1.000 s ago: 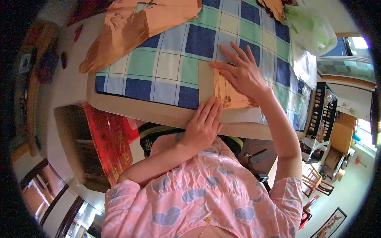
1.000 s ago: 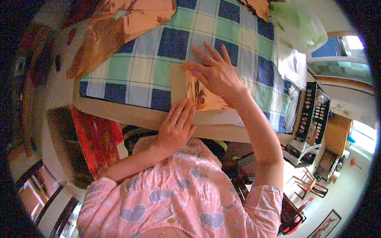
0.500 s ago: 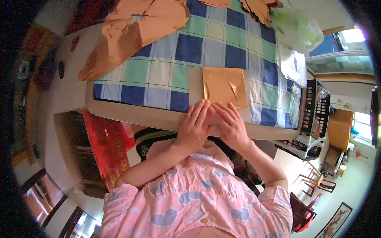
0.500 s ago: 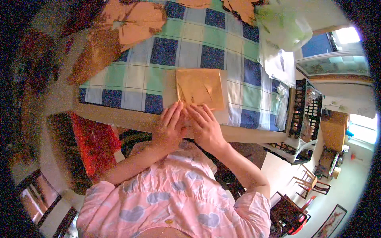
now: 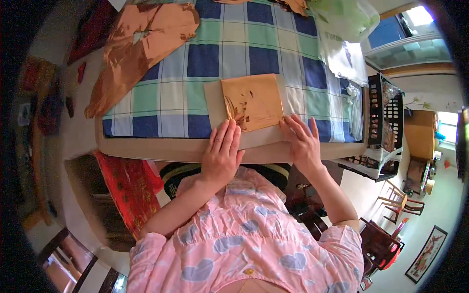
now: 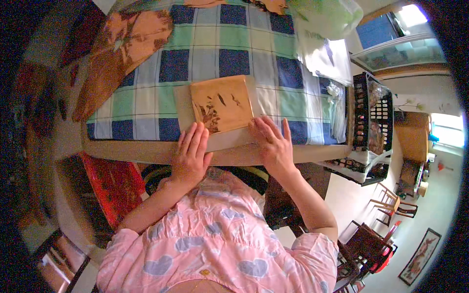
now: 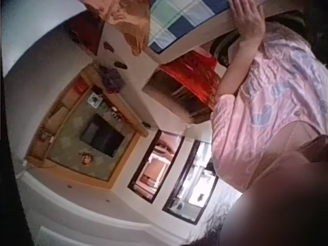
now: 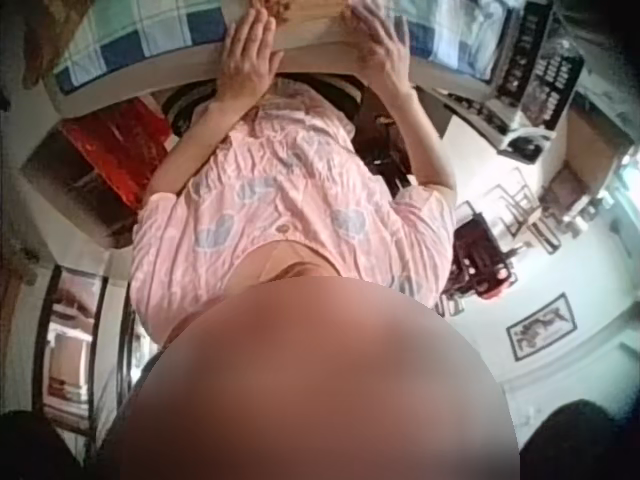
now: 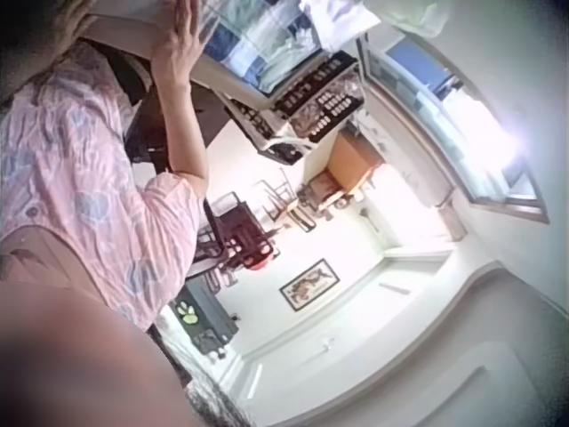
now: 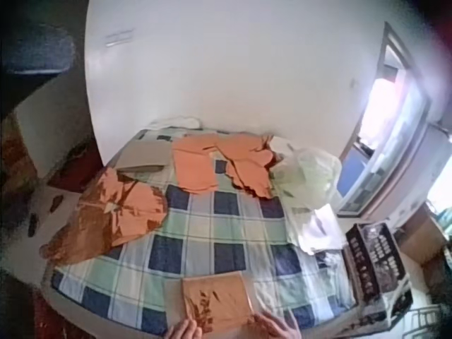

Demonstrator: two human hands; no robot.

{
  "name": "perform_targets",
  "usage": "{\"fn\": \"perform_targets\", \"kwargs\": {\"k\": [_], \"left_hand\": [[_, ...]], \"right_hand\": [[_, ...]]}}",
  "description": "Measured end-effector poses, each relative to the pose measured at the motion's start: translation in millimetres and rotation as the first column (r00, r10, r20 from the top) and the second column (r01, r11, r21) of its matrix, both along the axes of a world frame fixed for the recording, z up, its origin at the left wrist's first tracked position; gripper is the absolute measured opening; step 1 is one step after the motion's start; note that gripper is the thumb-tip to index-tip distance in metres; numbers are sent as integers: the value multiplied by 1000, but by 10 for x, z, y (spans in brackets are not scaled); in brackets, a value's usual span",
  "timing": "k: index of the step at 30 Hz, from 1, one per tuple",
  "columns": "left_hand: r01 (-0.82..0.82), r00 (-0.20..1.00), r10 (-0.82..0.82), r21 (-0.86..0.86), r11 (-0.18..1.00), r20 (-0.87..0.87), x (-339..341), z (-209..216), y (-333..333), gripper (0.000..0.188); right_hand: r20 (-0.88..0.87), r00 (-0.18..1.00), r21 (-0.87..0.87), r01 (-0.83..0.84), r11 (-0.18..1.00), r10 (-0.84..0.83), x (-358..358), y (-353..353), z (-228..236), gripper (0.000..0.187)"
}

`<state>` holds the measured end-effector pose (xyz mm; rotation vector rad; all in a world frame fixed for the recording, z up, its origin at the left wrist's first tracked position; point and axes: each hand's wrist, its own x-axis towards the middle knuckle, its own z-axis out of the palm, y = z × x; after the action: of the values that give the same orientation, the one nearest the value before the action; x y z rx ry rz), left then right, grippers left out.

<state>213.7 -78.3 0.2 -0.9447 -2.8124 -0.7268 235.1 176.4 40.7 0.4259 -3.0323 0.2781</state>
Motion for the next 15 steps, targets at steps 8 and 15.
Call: {"fn": "perform_targets", "kwargs": {"k": [8, 15], "left_hand": [[-3, 1000, 2, -11, 1000, -16, 7, -20, -32, 69], [-21, 1000, 21, -7, 1000, 6, -15, 1, -14, 57]], "right_hand": [[-114, 993, -243, -12, 970, -16, -271, -194, 81, 48], [-27, 956, -286, -286, 915, 291, -524, -648, -197, 48]]}}
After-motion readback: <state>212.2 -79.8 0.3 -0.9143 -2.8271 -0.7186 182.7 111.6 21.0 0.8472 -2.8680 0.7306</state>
